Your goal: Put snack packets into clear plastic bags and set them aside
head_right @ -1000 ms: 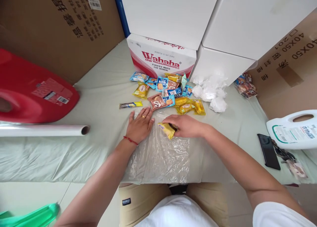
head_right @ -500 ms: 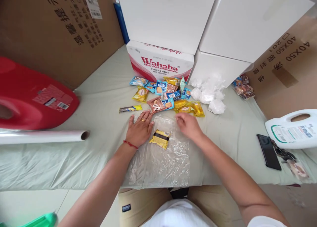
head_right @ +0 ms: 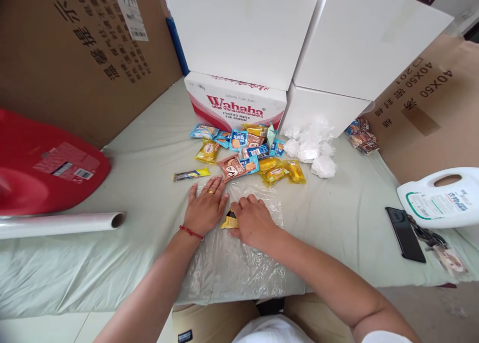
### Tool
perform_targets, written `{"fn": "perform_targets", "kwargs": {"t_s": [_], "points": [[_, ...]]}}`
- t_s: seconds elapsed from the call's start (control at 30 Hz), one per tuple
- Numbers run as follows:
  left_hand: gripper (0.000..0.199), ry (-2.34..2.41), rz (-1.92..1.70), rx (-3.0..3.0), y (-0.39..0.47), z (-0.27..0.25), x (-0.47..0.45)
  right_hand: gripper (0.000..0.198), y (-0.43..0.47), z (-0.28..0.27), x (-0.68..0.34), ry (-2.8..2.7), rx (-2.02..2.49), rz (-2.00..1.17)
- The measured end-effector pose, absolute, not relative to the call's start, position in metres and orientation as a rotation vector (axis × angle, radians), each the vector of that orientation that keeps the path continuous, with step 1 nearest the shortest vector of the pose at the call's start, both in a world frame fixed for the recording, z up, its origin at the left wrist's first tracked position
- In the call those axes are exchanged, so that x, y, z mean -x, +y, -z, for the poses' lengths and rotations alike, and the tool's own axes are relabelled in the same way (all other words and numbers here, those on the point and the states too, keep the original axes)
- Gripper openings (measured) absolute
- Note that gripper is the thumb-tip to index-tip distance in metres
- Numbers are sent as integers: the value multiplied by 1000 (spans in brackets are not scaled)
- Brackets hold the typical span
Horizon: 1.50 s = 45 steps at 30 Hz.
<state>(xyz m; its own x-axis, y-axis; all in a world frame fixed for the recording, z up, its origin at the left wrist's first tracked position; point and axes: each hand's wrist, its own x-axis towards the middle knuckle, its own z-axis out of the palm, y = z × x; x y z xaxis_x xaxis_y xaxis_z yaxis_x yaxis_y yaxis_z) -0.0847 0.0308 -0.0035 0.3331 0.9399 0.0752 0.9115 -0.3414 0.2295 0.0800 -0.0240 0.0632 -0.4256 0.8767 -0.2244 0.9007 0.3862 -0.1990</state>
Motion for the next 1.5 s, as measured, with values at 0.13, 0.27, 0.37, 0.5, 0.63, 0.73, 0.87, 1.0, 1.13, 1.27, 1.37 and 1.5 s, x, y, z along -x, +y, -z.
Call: {"fn": "perform_targets", "kwargs": {"t_s": [0.13,0.27,0.37,0.5,0.63,0.73,0.87,1.0,1.13,1.27,1.37,1.5], "points": [[57,1705,-288,-2437,31,4,85,49,-29,-72,-96,2603,-1748,439],[56,1700,-279,-2429,32,4,85,53,17,-101,-153,2571,-2178,236],[56,1702,-284,-2423,32,4,85,59,76,-112,-198,2238,-2469,44],[56,1698,-292,-2416,31,3,85,76,149,-104,-218,2014,-2602,213],[56,1707,-278,-2422,31,1,84,75,190,-85,-201,2078,-2778,407],[55,1719,-250,-2415,31,0,85,49,200,-78,-198,2032,-2978,566],[56,1699,-266,-2417,32,2,85,28,178,-82,-217,2012,-3200,693],[57,1690,-309,-2391,30,3,84,32,110,-84,-227,2032,-3252,1322],[57,1692,-308,-2356,30,2,83,44,23,-74,-200,1726,-2981,2252],[58,1679,-279,-2319,32,-1,84,45,-38,-56,-146,1618,-2670,2467],[59,1671,-268,-2283,34,-4,87,44,-56,-43,-113,1825,-2583,2279],[58,1673,-268,-2287,35,-5,88,47,-63,-46,-103,2277,-2546,1141]]}}
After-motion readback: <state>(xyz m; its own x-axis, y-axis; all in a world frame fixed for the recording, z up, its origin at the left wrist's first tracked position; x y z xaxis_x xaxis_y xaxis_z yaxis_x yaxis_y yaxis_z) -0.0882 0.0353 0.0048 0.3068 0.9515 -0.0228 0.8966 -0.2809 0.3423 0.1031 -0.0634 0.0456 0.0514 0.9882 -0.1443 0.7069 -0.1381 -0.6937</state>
